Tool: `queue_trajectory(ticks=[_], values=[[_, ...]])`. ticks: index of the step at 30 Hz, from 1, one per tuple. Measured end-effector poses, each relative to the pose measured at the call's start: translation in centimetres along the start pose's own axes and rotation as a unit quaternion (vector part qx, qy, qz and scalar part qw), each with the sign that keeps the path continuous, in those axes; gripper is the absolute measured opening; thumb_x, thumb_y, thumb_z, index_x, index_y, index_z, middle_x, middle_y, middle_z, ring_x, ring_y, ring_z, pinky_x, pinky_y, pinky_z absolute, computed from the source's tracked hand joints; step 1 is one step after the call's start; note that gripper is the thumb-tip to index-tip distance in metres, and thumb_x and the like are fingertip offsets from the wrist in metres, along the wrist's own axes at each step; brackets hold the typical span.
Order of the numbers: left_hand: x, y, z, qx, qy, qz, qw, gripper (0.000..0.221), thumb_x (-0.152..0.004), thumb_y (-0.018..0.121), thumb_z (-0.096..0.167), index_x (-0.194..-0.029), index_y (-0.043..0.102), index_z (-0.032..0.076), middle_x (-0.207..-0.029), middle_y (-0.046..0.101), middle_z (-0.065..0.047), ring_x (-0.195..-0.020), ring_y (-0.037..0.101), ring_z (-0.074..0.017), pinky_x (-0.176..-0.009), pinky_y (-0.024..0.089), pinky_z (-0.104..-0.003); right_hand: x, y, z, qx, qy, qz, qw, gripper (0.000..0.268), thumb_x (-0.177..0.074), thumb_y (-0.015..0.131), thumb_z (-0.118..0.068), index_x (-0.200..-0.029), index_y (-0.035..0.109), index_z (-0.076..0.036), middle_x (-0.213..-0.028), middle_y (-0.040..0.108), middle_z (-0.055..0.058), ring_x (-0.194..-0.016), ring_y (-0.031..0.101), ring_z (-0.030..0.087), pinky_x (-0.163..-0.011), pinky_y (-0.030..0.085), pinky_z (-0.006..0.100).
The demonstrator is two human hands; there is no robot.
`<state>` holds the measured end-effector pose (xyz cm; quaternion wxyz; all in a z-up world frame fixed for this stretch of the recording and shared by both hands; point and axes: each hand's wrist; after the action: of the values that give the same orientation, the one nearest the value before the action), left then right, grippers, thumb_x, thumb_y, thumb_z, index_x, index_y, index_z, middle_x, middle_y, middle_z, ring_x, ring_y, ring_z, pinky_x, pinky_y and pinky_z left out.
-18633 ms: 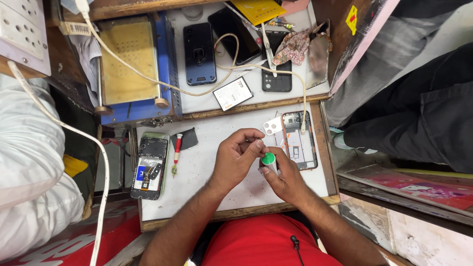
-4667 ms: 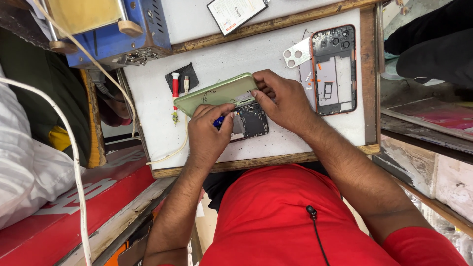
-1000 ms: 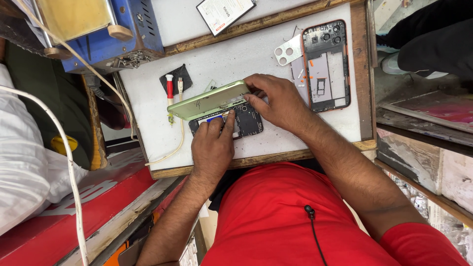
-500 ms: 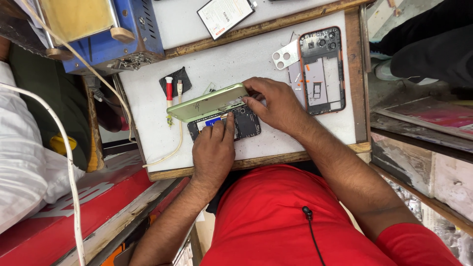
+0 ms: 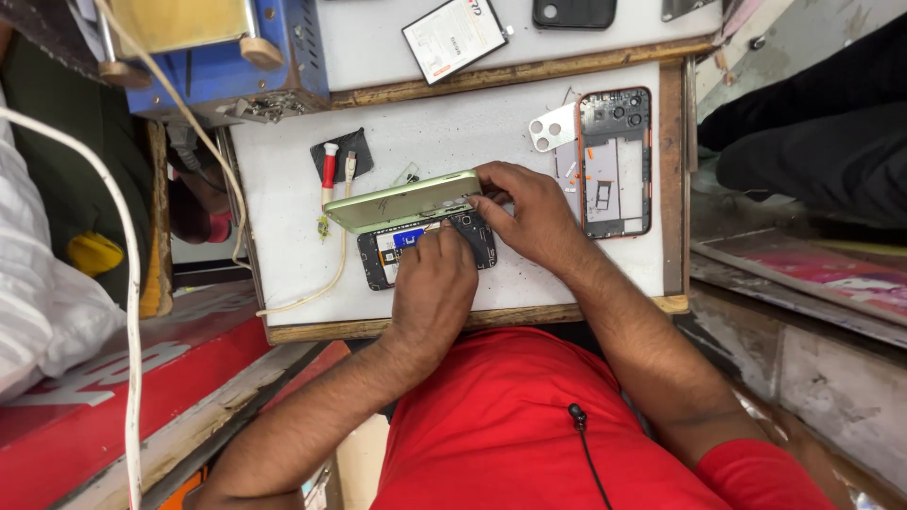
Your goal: The person applies adhesive to a smartphone frame, then assembles the phone by placing the back cover and connecting internal components. The person also handles a battery and other phone parts on the workbench.
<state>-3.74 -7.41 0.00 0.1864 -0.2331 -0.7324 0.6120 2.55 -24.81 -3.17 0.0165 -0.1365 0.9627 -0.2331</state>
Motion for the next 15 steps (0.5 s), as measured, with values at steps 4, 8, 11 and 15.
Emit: queue_trajectory(ticks=[4, 8, 11, 15], values=[[-0.4, 0.0, -0.6, -0.001, 0.036, -0.029, 0.999, 0.022, -0.075, 0.07, 0.008, -0.093, 0.072, -0.004, -0.092, 0.064, -0.015, -0.083, 0.061, -0.0233, -0.063, 0.055, -0.034, 0.1, 0.0, -0.6, 0.0, -0.004, 0.003, 1.0, 0.025, -0.095, 0.074, -0.011, -0.117, 0.068, -0.002, -0.104, 0.074, 0.012, -0.093, 0.076, 0.02, -0.08, 0.063, 0.031], [-0.4, 0.0, -1.0, 0.025, 0.044, -0.041, 0.998, 0.017, -0.076, 0.07, 0.007, -0.091, 0.072, -0.002, -0.091, 0.064, -0.015, -0.085, 0.061, -0.0241, -0.065, 0.055, -0.035, 0.0, -0.3, -1.3, 0.003, 0.007, -0.005, 1.0, 0.023, -0.092, 0.075, -0.008, -0.115, 0.072, -0.005, -0.109, 0.075, 0.009, -0.095, 0.076, 0.02, -0.081, 0.062, 0.031], [0.0, 0.1, -0.9, 0.028, 0.022, 0.01, 0.999, 0.026, -0.074, 0.07, 0.011, -0.096, 0.072, -0.003, -0.095, 0.066, -0.017, -0.084, 0.061, -0.0226, -0.062, 0.054, -0.034, 0.1, -0.5, -1.2, -0.003, -0.016, -0.022, 1.0, 0.024, -0.09, 0.073, -0.003, -0.114, 0.074, -0.008, -0.115, 0.075, 0.008, -0.101, 0.075, 0.02, -0.086, 0.062, 0.031], [0.6, 0.1, -0.2, 0.058, -0.027, -0.014, 0.998, 0.028, -0.079, 0.067, 0.012, -0.102, 0.071, -0.003, -0.091, 0.063, -0.013, -0.083, 0.061, -0.0233, -0.064, 0.054, -0.035, 0.0, -0.4, -0.9, 0.01, -0.056, -0.032, 0.998, 0.031, -0.088, 0.074, 0.001, -0.115, 0.075, -0.012, -0.121, 0.074, 0.008, -0.11, 0.073, 0.022, -0.091, 0.062, 0.031]])
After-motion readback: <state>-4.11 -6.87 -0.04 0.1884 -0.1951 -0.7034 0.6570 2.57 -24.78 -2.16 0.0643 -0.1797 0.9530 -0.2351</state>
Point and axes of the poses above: each hand's wrist, its own x-axis away from the middle knuckle, its own y-axis out of the palm, z = x × y
